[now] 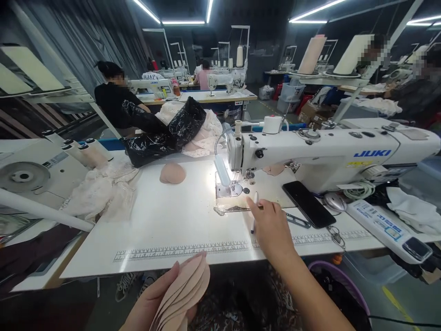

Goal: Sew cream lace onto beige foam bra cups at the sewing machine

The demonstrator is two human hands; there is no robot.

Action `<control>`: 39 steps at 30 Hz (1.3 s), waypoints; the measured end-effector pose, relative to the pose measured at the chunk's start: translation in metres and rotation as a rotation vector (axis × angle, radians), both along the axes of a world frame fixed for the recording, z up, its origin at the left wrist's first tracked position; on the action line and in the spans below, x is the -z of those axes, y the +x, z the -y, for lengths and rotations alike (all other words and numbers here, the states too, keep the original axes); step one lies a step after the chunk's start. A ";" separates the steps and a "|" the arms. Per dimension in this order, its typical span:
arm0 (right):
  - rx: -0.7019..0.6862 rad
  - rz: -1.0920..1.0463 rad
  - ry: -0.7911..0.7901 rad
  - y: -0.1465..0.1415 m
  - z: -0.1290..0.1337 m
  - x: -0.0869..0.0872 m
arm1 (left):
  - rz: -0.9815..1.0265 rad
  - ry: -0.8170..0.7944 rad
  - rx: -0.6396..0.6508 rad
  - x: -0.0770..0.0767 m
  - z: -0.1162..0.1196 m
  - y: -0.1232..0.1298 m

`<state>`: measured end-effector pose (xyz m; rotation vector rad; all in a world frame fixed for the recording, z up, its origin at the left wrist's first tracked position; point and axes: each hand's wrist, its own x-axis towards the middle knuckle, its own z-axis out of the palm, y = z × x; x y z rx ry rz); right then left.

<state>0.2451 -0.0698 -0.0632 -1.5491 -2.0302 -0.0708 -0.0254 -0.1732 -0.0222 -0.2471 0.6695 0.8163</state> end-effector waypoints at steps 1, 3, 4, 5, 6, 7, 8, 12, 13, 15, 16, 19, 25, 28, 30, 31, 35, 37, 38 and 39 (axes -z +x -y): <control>-0.031 -0.113 -0.015 -0.007 0.006 -0.005 | -0.031 -0.047 -0.062 -0.002 -0.002 -0.001; -0.224 -0.450 -0.192 -0.031 0.026 -0.016 | -0.111 -0.053 -0.161 -0.008 -0.007 -0.001; -0.319 -0.638 -0.383 -0.046 0.037 -0.020 | -0.164 -0.002 -0.191 -0.010 -0.010 0.000; -0.399 -0.836 -0.579 -0.063 0.048 -0.023 | -0.222 0.077 -0.212 -0.011 -0.013 0.002; -0.429 -1.057 -0.715 -0.080 0.056 -0.024 | -0.276 0.164 -0.223 -0.012 -0.016 0.003; -0.411 -1.266 -0.800 -0.096 0.062 -0.024 | -0.319 0.244 -0.227 -0.012 -0.019 0.004; -0.366 -1.448 -0.876 -0.111 0.065 -0.024 | -0.347 0.309 -0.222 -0.011 -0.021 0.005; -0.272 -1.863 -0.905 -0.143 0.055 -0.022 | -0.379 0.462 -0.202 -0.011 -0.029 0.004; -0.272 -1.892 -0.873 -0.144 0.051 -0.022 | -0.373 0.487 -0.198 -0.012 -0.030 0.002; -0.272 -1.916 -0.797 -0.144 0.046 -0.024 | -0.339 0.527 -0.164 -0.013 -0.030 -0.002; -0.272 -1.917 -0.765 -0.142 0.046 -0.024 | -0.313 0.535 -0.136 -0.013 -0.029 -0.003; -0.244 -1.888 -0.694 -0.139 0.051 -0.020 | -0.248 0.493 -0.086 -0.011 -0.022 -0.003; -0.160 -1.767 -0.485 -0.143 0.065 -0.015 | -0.254 0.417 -0.072 -0.005 -0.012 0.006; -0.262 -1.616 -0.489 -0.143 0.057 -0.020 | -0.297 0.435 -0.049 -0.009 -0.022 0.000; -0.339 -1.458 -0.504 -0.141 0.042 -0.026 | -0.383 0.474 -0.060 -0.012 -0.038 -0.011; -0.362 -1.376 -0.495 -0.140 0.032 -0.029 | -0.449 0.508 -0.078 -0.012 -0.048 -0.018; -0.393 -1.085 -0.419 -0.146 -0.019 -0.044 | -0.764 0.709 -0.041 -0.005 -0.095 -0.054; -0.385 -0.940 -0.352 -0.156 -0.048 -0.052 | -0.951 0.796 0.067 0.002 -0.113 -0.072; -0.373 -0.870 -0.301 -0.163 -0.064 -0.056 | -1.061 0.834 0.116 0.004 -0.120 -0.080; -0.359 -0.811 -0.246 -0.170 -0.079 -0.060 | -1.182 0.879 0.149 0.004 -0.125 -0.086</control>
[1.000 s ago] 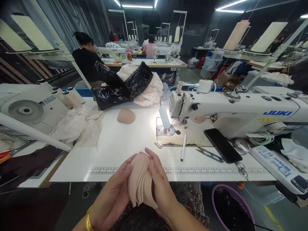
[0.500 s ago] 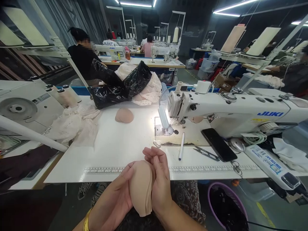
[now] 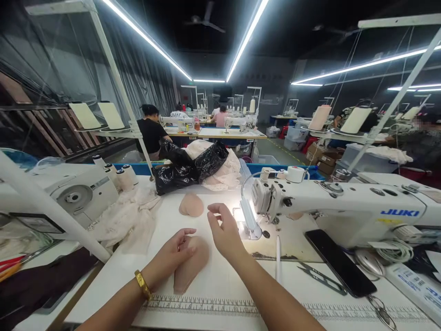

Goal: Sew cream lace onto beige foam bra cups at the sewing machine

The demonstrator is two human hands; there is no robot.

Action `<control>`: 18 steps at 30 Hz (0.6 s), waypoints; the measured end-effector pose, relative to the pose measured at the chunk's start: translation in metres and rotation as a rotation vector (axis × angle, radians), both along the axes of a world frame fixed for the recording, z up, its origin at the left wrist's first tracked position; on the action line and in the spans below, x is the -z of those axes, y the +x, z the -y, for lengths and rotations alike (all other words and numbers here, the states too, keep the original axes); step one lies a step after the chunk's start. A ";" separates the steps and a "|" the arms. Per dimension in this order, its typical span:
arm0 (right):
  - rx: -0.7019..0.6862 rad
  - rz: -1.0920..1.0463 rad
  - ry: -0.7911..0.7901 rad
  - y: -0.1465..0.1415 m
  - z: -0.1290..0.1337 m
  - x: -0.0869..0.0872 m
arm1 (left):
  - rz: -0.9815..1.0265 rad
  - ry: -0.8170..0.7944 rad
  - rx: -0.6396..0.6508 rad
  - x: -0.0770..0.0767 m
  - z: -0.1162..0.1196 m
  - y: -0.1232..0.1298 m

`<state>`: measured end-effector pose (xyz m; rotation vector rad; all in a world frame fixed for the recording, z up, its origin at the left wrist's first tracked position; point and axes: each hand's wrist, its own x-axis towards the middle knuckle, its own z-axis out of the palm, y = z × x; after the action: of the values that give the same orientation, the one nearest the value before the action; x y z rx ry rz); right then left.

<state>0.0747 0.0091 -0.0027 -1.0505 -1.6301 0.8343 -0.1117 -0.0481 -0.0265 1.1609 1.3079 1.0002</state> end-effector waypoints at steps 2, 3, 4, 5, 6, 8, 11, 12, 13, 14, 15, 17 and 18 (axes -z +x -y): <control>0.068 0.058 0.111 -0.017 -0.032 -0.010 | -0.232 0.156 -0.022 -0.006 -0.007 -0.011; 0.099 0.065 0.155 -0.025 -0.048 -0.016 | -0.319 0.253 -0.037 -0.012 -0.010 -0.015; 0.133 0.070 0.195 -0.034 -0.065 -0.023 | -0.380 0.339 -0.049 -0.019 -0.014 -0.018; 0.175 0.077 0.230 -0.042 -0.083 -0.030 | -0.415 0.399 -0.048 -0.028 -0.020 -0.022; 0.224 0.088 0.260 -0.050 -0.100 -0.038 | -0.428 0.433 -0.031 -0.036 -0.027 -0.025; 0.323 0.121 0.299 -0.062 -0.133 -0.053 | -0.416 0.447 0.006 -0.050 -0.047 -0.031; 0.450 0.193 0.293 -0.072 -0.172 -0.068 | -0.399 0.451 -0.047 -0.062 -0.087 -0.038; 0.477 0.227 0.280 -0.074 -0.180 -0.069 | -0.398 0.455 -0.080 -0.064 -0.101 -0.040; 0.491 0.266 0.267 -0.076 -0.184 -0.069 | -0.399 0.461 -0.110 -0.065 -0.116 -0.041; 0.490 0.312 0.261 -0.078 -0.186 -0.067 | -0.402 0.471 -0.130 -0.067 -0.130 -0.042; 0.473 0.363 0.266 -0.080 -0.184 -0.063 | -0.405 0.483 -0.150 -0.069 -0.143 -0.043; 0.396 0.472 0.312 -0.085 -0.172 -0.055 | -0.413 0.510 -0.211 -0.074 -0.168 -0.042; 0.343 0.523 0.344 -0.087 -0.164 -0.051 | -0.422 0.525 -0.245 -0.078 -0.178 -0.041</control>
<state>-0.0124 0.1732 0.0486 -1.3119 -1.8575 0.0385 -0.1528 0.1301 0.0510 1.7070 1.5966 1.3827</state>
